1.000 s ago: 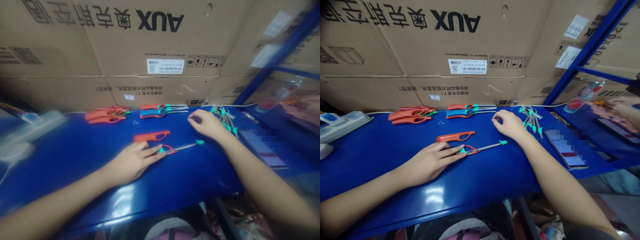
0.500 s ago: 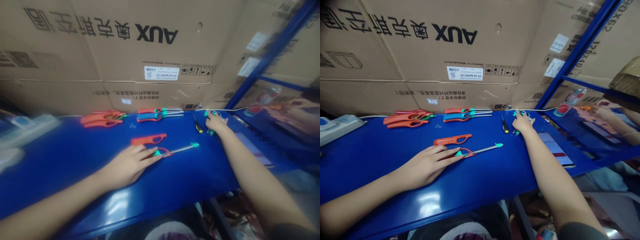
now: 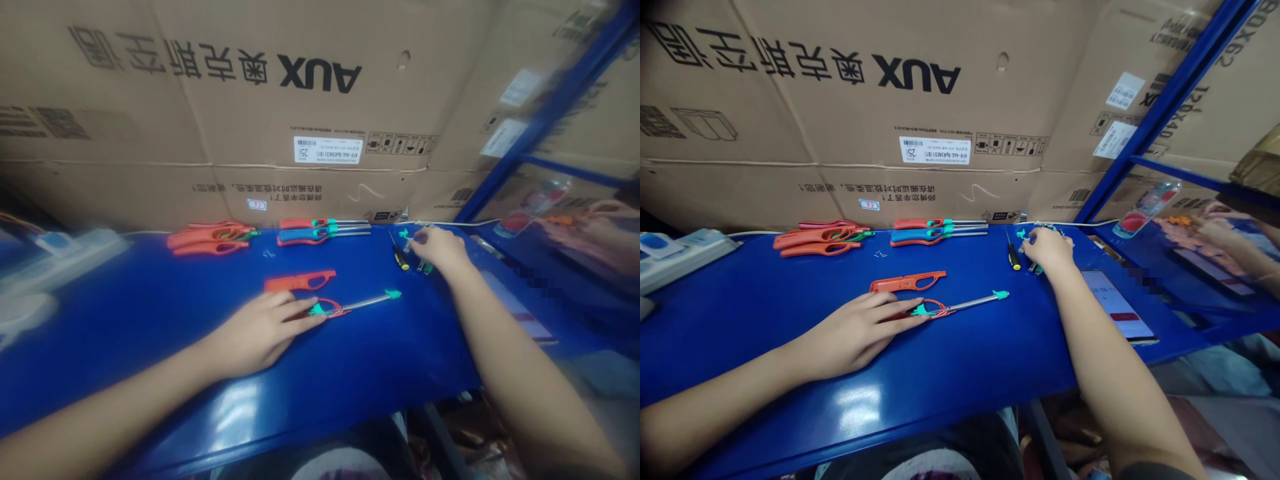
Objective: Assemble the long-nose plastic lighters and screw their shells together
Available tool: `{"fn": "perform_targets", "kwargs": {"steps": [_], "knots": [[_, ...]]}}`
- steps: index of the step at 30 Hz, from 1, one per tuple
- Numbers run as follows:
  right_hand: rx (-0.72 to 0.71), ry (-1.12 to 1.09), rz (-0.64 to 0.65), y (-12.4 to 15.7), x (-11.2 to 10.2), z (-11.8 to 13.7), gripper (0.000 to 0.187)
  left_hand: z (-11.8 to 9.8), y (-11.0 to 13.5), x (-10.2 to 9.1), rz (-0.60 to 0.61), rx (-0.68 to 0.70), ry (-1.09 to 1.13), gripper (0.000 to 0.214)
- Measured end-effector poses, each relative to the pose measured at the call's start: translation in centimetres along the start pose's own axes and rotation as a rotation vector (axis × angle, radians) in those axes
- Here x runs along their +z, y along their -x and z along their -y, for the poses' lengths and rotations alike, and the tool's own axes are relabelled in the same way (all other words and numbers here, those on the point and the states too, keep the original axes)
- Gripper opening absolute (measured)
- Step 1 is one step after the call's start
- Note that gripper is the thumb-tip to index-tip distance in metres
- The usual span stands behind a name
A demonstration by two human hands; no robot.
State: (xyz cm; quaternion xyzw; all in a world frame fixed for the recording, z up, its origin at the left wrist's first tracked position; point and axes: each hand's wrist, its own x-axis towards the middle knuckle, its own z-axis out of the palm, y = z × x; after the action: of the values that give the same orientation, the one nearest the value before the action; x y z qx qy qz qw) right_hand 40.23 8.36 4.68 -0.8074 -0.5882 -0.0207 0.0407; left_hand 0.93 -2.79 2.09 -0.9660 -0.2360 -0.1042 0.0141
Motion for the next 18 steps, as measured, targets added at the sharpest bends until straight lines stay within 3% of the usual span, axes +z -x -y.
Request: {"fn": "perform_targets", "kwargs": {"steps": [9,18], "knots": [[0.024,-0.014,-0.035,-1.2,1.9,0.4,0.038,0.2,-0.2,0.0,-0.037,0.044,0.065,0.052],[-0.021,-0.029,0.016,-0.6,1.8,0.8,0.036,0.5,0.0,0.8,-0.156,0.082,0.091,0.05]]}}
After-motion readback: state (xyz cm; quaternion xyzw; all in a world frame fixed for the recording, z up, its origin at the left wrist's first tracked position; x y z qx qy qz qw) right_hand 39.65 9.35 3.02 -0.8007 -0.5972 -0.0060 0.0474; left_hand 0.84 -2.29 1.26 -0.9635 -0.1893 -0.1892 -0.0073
